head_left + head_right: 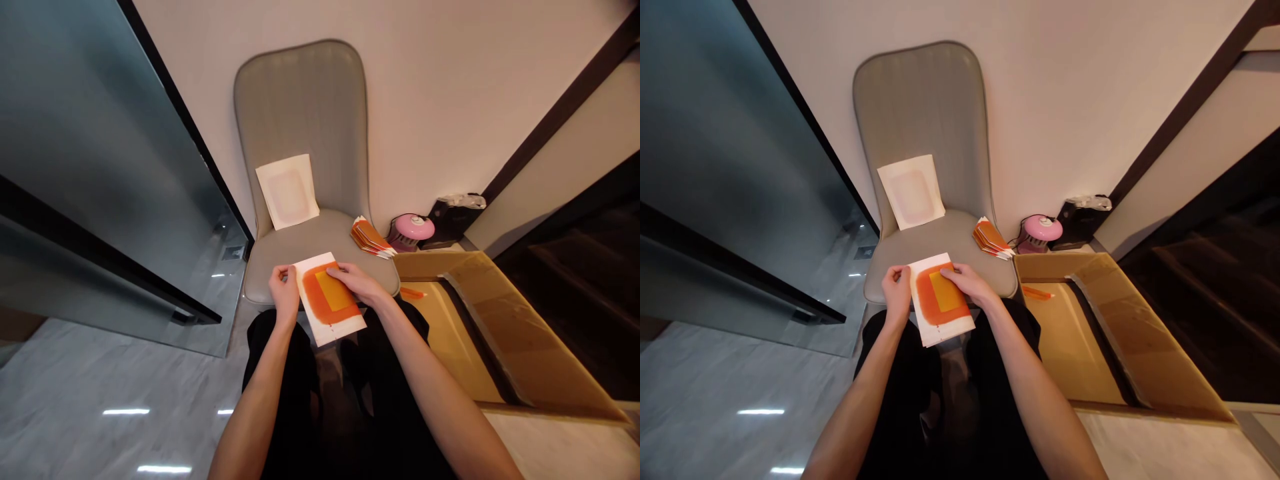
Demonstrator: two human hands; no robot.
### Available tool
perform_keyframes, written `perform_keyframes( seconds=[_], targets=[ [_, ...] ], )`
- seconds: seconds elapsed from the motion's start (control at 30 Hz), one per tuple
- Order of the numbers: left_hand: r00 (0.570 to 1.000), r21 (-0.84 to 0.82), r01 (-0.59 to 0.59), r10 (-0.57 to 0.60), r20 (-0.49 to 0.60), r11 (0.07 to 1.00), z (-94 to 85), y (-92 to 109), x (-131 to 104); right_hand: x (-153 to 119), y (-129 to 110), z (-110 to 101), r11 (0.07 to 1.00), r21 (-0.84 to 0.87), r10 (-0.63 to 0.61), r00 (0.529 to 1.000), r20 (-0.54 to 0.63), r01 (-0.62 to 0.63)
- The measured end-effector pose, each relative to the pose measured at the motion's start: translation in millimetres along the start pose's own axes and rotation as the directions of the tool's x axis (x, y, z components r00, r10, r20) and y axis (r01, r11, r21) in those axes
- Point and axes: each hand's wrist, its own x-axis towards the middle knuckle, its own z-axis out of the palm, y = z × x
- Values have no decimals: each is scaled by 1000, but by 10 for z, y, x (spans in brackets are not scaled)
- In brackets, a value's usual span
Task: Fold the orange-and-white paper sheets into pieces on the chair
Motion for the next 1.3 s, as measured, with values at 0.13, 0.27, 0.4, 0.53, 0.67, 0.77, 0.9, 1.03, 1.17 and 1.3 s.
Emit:
perform_keyframes(
  seconds=[0.13,0.27,0.4,0.53,0.67,0.77,0.9,1.03,1.17,1.3],
  targets=[
    [999,9,-27,27,-26,1000,15,36,-12,-21,15,23,998,49,48,998,51,-50],
    [998,32,-41,42,-49,999,26,55,-12,-28,42,18,994,113,-16,986,164,-3],
    [998,20,-51,52,-48,999,21,45,-3,-21,55,7,992,116,-59,983,176,38],
    [998,4,-43,43,-47,999,12,25,2,-14,55,14,993,110,-69,984,163,51],
    [999,-3,-32,32,-44,999,14,-7,13,-14,50,19,992,116,-63,985,160,45],
    [999,-4,-21,21,-41,1000,19,-32,27,-13,48,19,992,119,-59,985,164,40],
    [998,-4,-24,24,-61,1000,26,-28,33,4,62,24,991,129,-51,985,167,30],
    [996,-4,-33,33,-84,999,32,9,15,27,80,40,988,156,-25,987,161,-1],
    [995,-1,-37,37,-90,999,36,42,-7,30,75,66,987,157,-9,989,150,-15],
    [995,-1,-44,44,-92,999,44,52,-13,21,61,88,988,154,4,992,126,-23]
  ],
)
